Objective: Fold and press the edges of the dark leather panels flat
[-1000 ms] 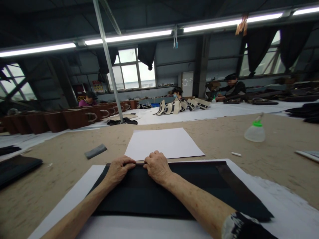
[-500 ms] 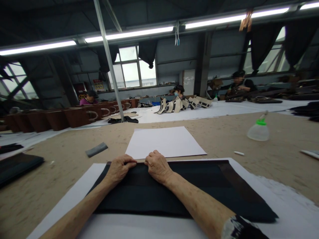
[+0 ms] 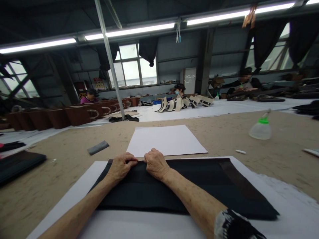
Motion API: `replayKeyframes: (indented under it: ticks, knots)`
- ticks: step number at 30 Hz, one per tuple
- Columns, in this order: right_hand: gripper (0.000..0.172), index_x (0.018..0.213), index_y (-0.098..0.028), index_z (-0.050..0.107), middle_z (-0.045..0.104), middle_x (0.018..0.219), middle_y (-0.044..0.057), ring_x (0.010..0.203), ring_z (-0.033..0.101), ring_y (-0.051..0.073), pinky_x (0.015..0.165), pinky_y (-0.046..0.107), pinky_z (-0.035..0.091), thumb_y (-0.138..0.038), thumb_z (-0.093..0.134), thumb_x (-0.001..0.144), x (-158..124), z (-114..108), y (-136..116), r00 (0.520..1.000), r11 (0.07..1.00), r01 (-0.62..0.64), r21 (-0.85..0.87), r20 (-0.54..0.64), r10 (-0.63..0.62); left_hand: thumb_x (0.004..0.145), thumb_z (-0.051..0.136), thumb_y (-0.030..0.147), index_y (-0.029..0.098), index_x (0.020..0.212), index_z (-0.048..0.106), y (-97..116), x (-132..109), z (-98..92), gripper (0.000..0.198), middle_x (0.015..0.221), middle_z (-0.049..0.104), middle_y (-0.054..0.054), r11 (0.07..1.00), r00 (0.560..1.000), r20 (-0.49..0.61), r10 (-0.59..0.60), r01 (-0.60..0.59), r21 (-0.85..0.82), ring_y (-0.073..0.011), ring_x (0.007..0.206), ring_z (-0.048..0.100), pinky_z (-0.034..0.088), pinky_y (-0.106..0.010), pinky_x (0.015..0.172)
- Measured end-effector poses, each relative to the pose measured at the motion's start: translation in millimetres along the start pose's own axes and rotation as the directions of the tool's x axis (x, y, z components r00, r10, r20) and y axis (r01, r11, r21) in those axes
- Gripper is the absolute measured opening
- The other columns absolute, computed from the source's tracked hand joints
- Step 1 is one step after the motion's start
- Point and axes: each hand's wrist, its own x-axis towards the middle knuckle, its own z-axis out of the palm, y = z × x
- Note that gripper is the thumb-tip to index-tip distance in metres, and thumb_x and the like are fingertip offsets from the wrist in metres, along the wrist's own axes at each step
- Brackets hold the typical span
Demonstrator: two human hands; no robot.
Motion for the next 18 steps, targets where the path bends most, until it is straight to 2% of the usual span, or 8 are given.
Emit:
replayKeyframes:
  ticks: [6,11,14,18]
  knots:
    - [0.017,0.100,-0.014,0.059,0.060,0.098,0.004,0.084,0.059,0.015,0.075,0.034,0.051,-0.029,0.054,0.092,-8,-7,5,0.998,0.999,0.047,0.013,-0.050,-0.046,0.087,0.063,0.018,0.011,0.084,0.063,-3,0,0.6,0.007,0.091,0.063,-0.004,1.000,1.000,-0.013,0.013,-0.013,-0.014,-0.0175,0.089,0.060,0.050,-0.039,0.089]
    - [0.026,0.117,-0.015,0.054,0.058,0.113,0.008,0.104,0.056,0.021,0.088,0.043,0.047,-0.025,0.052,0.093,-41,-33,21,0.978,1.000,-0.018,-0.007,-0.206,0.016,0.087,0.064,0.019,0.012,0.097,0.062,-1,-1,2.2,0.012,0.097,0.063,-0.005,0.999,0.998,-0.065,0.013,-0.015,-0.036,-0.0194,0.096,0.060,0.047,-0.043,0.093]
    - [0.029,0.121,-0.014,0.052,0.060,0.114,0.011,0.107,0.055,0.022,0.093,0.044,0.045,-0.019,0.043,0.094,-75,-57,32,0.961,1.000,-0.007,-0.026,-0.277,0.000,0.086,0.064,0.019,0.013,0.100,0.062,-1,1,-11.7,0.016,0.104,0.062,-0.007,1.000,0.992,-0.123,-0.002,-0.001,-0.028,-0.0209,0.102,0.058,0.046,-0.044,0.096]
    - [0.031,0.118,-0.015,0.054,0.063,0.111,0.011,0.101,0.059,0.023,0.089,0.042,0.049,-0.017,0.041,0.090,-131,-95,41,0.941,0.999,0.028,-0.044,-0.337,-0.041,0.089,0.061,0.025,0.013,0.101,0.062,-8,0,-46.7,0.017,0.108,0.061,-0.008,0.996,0.962,-0.260,-0.087,0.089,-0.003,-0.0219,0.106,0.056,0.044,-0.045,0.098]
